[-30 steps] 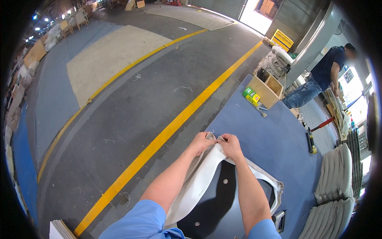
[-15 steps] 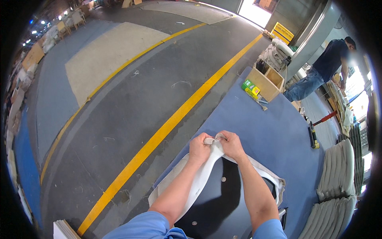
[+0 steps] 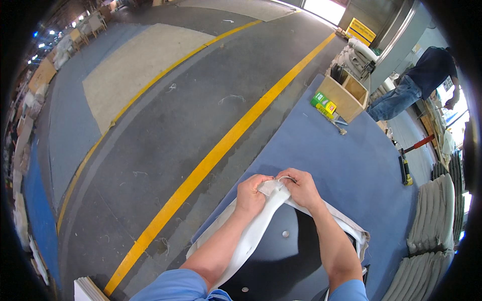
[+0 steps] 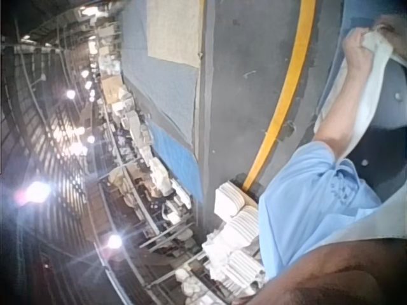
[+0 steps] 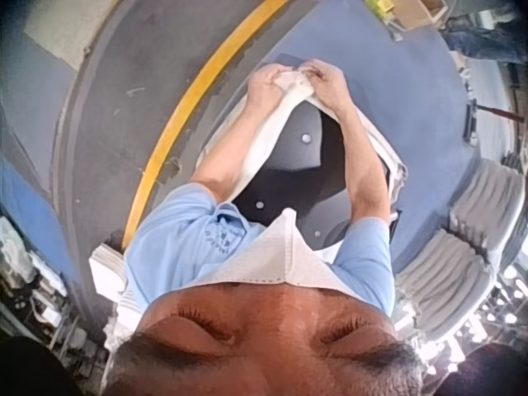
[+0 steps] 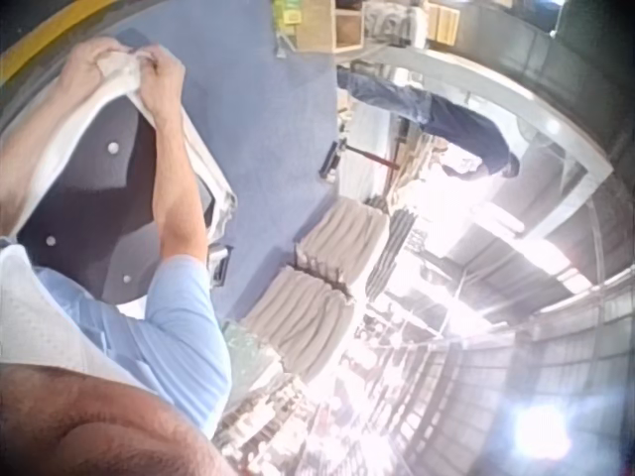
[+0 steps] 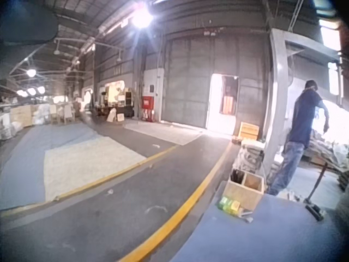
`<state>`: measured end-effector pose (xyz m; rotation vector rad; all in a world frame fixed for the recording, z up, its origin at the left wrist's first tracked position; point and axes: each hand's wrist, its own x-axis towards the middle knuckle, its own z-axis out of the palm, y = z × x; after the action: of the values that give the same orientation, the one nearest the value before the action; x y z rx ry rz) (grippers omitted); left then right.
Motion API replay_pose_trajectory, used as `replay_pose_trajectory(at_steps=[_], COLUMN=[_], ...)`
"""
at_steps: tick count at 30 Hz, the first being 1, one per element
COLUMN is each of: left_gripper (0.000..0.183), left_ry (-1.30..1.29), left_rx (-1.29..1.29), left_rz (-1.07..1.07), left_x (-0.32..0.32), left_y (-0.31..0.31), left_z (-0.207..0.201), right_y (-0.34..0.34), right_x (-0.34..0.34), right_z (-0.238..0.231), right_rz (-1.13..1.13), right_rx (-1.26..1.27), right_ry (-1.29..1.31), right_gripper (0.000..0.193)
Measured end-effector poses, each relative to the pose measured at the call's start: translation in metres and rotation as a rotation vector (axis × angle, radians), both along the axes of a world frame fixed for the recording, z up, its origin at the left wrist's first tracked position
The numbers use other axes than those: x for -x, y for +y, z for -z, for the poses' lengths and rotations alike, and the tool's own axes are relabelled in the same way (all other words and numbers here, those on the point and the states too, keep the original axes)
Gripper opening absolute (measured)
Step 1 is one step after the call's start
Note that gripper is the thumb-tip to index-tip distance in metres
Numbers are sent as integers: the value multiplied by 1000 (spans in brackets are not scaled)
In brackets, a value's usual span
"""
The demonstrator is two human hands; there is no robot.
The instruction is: The person folds a white fabric cover over a black foam insert and uses a staple gun to secure the edges. The person repeatedly adjusts the fabric and staples the corners, then flips the pillow to inspect the finished side.
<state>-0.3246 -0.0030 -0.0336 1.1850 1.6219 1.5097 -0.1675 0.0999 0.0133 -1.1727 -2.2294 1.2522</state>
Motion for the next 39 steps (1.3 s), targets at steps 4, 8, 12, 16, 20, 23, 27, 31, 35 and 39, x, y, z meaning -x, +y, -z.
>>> replay_pose_trajectory(at_steps=[4,8,12,16,20,23,27,31,35,39], left_gripper=[17,20,29,38,41,39,37,36,36,29], left_ry=[12,60,80,57,54,39,51,26,-51,-69], left_rx=[11,-23,-66,-72,-56,-12,-2,7,30,-34], left_rz=[-1,15,19,40,37,30,39,39,41,23], left_x=[0,1,1,1,0,0,1,1,1,1], left_y=[2,-2,-9,-11,-13,-13,-12,-13,-12,-11], left_z=[2,3,6,6,6,4,2,2,5,8], right_y=[0,-2,-2,-3,-3,-3,-1,-1,-2,-5], right_x=[-3,-6,-8,-8,-8,-7,-5,-8,-7,-7], right_z=[10,13,15,18,19,18,18,23,21,21], right_rz=[6,19,16,37,39,39,20,-26,-53,-44], right_rx=[4,58,71,142,125,109,124,124,99,102], right_ry=[97,157,170,228,222,207,231,302,300,292], right_gripper=[15,17,18,20,20,18,16,17,20,20])
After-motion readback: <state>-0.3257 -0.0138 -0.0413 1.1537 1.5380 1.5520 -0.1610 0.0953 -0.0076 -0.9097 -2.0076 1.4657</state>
